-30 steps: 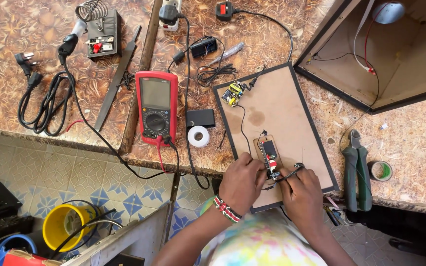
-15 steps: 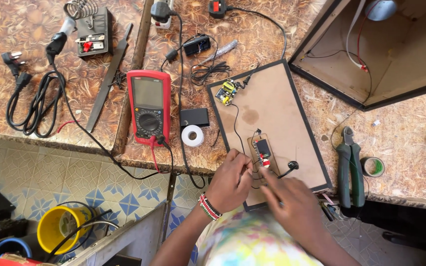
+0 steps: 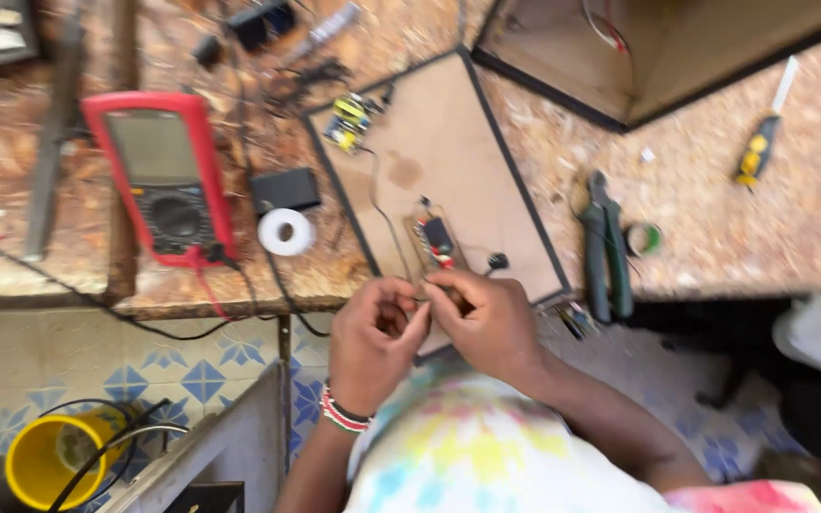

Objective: The person assembles an electronic circuit on a wooden board, connecting wires to a circuit board and a small motor. They then pick up a container of electronic components and use a screwdriver to search through the contents.

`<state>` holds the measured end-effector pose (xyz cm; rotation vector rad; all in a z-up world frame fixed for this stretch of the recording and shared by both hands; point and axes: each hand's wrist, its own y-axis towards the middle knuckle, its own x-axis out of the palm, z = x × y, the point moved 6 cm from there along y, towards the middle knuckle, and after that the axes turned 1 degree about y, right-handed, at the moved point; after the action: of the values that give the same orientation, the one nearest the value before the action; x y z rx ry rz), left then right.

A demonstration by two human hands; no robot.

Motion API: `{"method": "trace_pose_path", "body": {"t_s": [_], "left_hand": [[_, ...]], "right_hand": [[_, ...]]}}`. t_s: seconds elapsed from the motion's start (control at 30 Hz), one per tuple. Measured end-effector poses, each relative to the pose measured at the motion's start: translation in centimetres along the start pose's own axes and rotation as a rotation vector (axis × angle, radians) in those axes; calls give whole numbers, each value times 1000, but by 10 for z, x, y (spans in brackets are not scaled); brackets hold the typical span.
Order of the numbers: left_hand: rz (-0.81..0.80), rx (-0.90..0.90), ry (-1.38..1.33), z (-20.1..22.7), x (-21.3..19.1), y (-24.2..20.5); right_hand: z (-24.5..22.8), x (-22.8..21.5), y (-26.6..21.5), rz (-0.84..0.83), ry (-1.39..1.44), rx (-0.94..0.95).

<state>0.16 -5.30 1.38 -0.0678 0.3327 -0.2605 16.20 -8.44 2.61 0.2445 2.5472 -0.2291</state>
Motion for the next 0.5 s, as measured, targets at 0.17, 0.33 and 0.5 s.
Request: {"method": "trace_pose_path", "body": {"t_s": [0.17,0.33,0.5], "left_hand": [[22,105,132,0,13,6],[-24,136,67,11,16,8],[-38,133,54,12,12,12]], "right_hand": [[-14,7,-7,40,23,-167],[2,-54,-27,271,23,-260],[40,-78,-28,317,-185,-281]]}}
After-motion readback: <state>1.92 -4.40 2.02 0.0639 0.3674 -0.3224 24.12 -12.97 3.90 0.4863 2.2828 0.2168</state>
